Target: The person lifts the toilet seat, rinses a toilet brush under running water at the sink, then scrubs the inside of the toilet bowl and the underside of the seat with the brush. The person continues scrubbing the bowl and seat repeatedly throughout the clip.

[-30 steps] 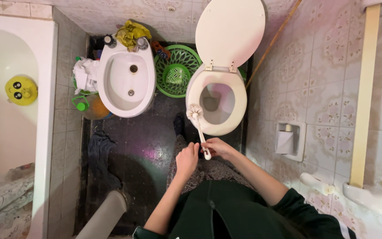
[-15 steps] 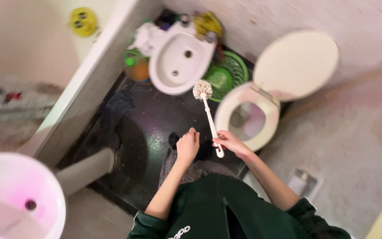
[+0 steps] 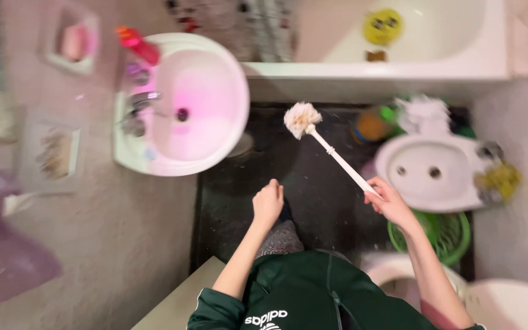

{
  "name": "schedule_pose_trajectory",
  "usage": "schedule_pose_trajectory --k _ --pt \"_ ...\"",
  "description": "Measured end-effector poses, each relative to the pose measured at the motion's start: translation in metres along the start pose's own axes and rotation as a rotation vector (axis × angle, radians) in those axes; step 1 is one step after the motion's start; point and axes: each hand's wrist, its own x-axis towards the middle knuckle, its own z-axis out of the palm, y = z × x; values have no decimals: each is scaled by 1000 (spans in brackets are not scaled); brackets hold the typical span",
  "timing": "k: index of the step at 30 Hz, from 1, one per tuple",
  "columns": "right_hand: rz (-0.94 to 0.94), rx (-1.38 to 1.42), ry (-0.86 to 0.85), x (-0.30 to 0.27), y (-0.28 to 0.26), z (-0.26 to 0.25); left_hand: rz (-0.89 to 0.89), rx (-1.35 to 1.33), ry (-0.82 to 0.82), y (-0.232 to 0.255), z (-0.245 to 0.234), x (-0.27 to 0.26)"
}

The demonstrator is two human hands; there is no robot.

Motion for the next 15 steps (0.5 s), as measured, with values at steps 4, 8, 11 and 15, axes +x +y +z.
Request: schedule_pose_trajectory --k 4,8,11,15 --pt "-117 -286 -23 77 -90 56 -170 198 166 -108 -72 51" --pt "-180 -321 -107 137 -156 117 -356 312 289 -216 -119 110" --pt "-286 -463 -185 186 -196 152 -446 331 402 -291 -138 160" --pt "-264 -671 -289 252 -236 183 -558 504 426 -379 -149 218"
